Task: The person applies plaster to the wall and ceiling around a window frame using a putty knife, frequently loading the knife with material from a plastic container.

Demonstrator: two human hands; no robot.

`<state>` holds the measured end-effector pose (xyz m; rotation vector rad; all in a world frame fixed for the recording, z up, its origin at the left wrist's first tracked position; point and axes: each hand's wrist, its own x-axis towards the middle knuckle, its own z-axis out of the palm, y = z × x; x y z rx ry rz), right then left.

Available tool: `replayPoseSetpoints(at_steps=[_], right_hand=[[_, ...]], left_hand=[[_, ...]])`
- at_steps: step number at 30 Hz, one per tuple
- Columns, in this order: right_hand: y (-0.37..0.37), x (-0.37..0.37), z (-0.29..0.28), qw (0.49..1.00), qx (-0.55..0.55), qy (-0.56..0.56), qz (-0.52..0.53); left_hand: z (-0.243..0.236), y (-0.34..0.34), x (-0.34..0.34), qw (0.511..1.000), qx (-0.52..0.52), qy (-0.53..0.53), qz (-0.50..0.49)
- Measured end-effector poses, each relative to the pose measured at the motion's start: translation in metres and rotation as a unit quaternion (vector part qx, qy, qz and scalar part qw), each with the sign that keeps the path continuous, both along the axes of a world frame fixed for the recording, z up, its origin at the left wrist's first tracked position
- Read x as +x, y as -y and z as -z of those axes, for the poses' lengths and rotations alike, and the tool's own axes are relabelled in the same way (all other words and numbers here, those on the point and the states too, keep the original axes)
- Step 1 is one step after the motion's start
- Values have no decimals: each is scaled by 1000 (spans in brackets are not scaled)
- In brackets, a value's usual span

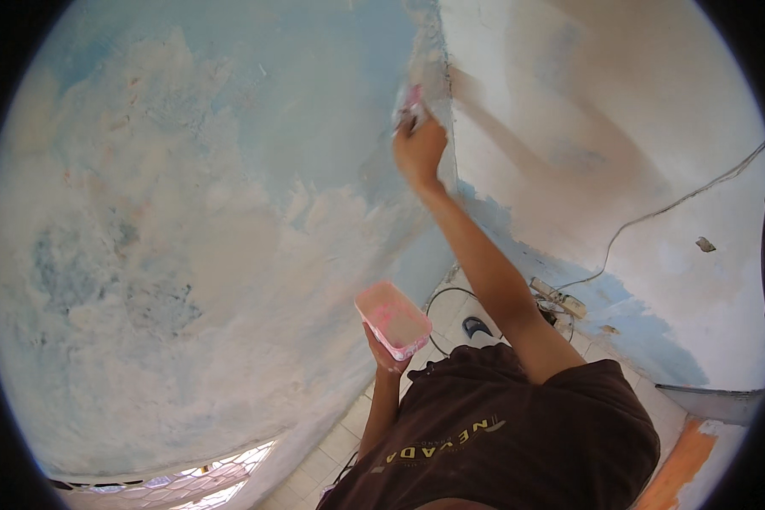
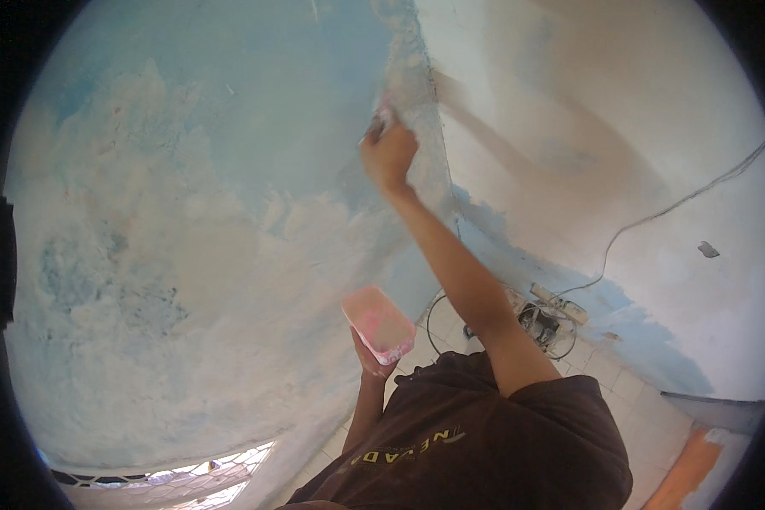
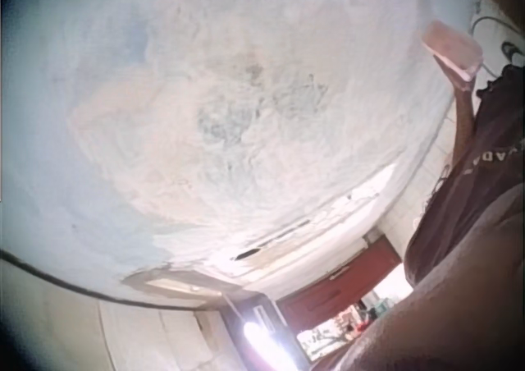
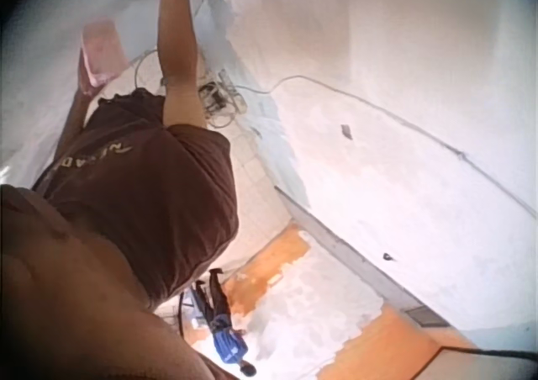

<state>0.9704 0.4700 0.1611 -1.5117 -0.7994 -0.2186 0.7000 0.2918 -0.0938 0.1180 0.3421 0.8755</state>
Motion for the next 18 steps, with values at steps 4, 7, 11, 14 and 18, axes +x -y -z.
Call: replayPoseSetpoints(at_steps=[4,7,11,14,18], right_hand=[[59,-82,28,977,42,134,-163],[77,-86,62,945,92,198,-245],[57,-11,91,995,14,-57,-78],[3,68,130,991,24,-129,30],[-18,5,140,993,-77,-58,72]], left_hand=[[11,-4,-5,999,-14,-6,42],[22,-7,-9,998,-36,-6,47],[23,-5,-17,1000,-17,5,22],[23,-3,-16,1000,-14,7,15],[24,-5,-22,1000,-11,-4,-16]])
